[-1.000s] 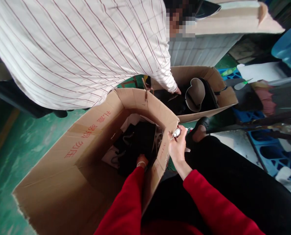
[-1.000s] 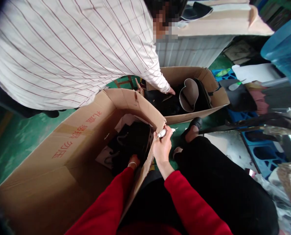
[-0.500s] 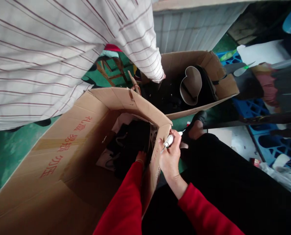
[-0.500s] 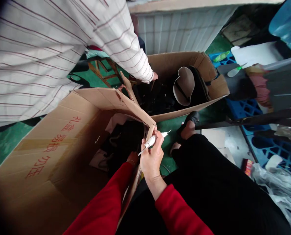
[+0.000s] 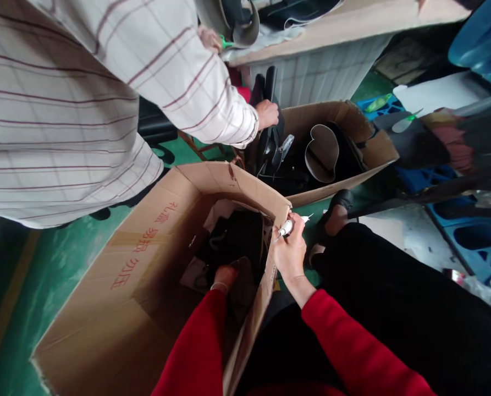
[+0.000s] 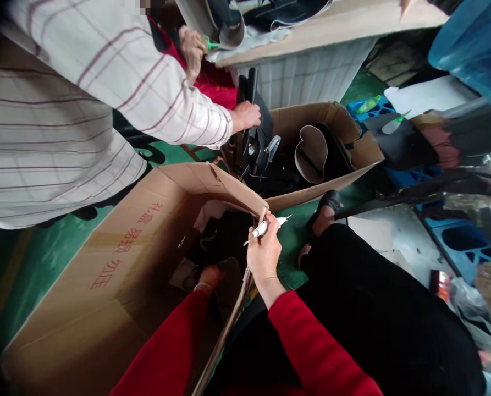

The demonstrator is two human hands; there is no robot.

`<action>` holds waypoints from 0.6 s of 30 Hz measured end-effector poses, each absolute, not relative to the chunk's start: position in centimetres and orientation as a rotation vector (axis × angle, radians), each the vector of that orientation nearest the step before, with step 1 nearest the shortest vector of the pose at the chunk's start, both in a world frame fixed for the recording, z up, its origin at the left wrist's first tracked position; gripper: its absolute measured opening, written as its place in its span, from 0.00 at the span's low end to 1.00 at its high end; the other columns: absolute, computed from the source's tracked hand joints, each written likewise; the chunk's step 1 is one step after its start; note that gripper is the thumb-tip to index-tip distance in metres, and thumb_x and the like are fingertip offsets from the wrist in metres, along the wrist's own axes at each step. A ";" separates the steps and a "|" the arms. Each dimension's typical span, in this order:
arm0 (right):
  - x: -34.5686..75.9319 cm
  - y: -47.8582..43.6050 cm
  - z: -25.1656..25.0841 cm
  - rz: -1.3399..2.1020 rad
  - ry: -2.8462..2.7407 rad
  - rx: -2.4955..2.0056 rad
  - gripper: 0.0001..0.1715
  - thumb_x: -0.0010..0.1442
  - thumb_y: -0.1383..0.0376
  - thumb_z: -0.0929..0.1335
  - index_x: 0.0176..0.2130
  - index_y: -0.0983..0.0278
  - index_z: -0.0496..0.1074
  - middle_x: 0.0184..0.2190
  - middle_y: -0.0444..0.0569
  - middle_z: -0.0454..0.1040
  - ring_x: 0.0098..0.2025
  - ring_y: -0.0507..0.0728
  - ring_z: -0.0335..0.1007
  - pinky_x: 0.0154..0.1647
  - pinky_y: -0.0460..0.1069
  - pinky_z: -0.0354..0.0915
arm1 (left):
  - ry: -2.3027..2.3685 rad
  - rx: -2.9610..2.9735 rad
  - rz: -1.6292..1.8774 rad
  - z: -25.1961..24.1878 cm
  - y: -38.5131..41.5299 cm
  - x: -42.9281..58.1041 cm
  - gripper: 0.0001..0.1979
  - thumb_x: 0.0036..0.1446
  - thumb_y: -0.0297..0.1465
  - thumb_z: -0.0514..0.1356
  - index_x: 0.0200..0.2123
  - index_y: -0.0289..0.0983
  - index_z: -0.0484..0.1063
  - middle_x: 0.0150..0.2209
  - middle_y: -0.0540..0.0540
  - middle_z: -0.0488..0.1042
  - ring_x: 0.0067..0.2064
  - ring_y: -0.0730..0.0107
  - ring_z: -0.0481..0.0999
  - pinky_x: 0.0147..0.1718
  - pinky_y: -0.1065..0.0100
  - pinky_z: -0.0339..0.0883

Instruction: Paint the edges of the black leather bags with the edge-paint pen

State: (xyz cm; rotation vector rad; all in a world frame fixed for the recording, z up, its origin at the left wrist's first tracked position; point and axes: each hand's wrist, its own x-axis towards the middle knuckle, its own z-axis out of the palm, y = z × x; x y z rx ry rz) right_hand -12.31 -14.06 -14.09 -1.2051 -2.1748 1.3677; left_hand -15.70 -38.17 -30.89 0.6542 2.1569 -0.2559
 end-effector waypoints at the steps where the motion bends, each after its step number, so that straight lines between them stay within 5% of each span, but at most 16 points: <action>1: -12.3 -14.0 -14.1 1.364 -2.189 -1.200 0.30 0.62 0.58 0.66 0.62 0.57 0.61 0.51 0.50 0.78 0.44 0.64 0.78 0.43 0.54 0.69 | 2.221 0.632 -0.295 -29.6 -39.5 -16.0 0.15 0.67 0.39 0.62 0.49 0.34 0.75 0.48 0.42 0.78 0.47 0.60 0.79 0.48 0.53 0.76; 4: -12.2 -13.9 -14.2 1.351 -2.233 -1.187 0.31 0.62 0.58 0.65 0.63 0.59 0.61 0.47 0.51 0.79 0.42 0.64 0.78 0.43 0.54 0.68 | 2.427 0.594 -0.380 -24.9 -43.8 -16.6 0.14 0.70 0.38 0.58 0.39 0.33 0.77 0.39 0.44 0.80 0.42 0.62 0.80 0.47 0.55 0.75; 8: -12.0 -13.8 -13.9 1.356 -2.304 -1.155 0.30 0.64 0.60 0.64 0.63 0.62 0.61 0.43 0.52 0.78 0.40 0.64 0.77 0.43 0.54 0.67 | 2.704 0.657 -0.430 -17.1 -48.1 -16.1 0.26 0.73 0.35 0.49 0.22 0.39 0.73 0.30 0.40 0.80 0.37 0.60 0.81 0.46 0.60 0.71; 13: -11.1 -13.3 -12.6 1.476 -2.209 -1.057 0.25 0.63 0.56 0.67 0.57 0.62 0.65 0.37 0.52 0.78 0.35 0.64 0.76 0.40 0.55 0.66 | 3.062 0.806 -0.441 -6.0 -48.8 -14.6 0.29 0.72 0.38 0.47 0.16 0.41 0.66 0.23 0.43 0.76 0.29 0.62 0.76 0.37 0.62 0.68; 18: -7.8 -11.7 -9.6 1.548 -2.002 -0.898 0.22 0.63 0.48 0.68 0.48 0.61 0.66 0.37 0.51 0.77 0.35 0.61 0.75 0.40 0.54 0.68 | 3.397 1.062 0.178 7.5 -45.7 -14.1 0.29 0.67 0.39 0.56 0.13 0.41 0.60 0.15 0.49 0.65 0.21 0.69 0.66 0.27 0.65 0.60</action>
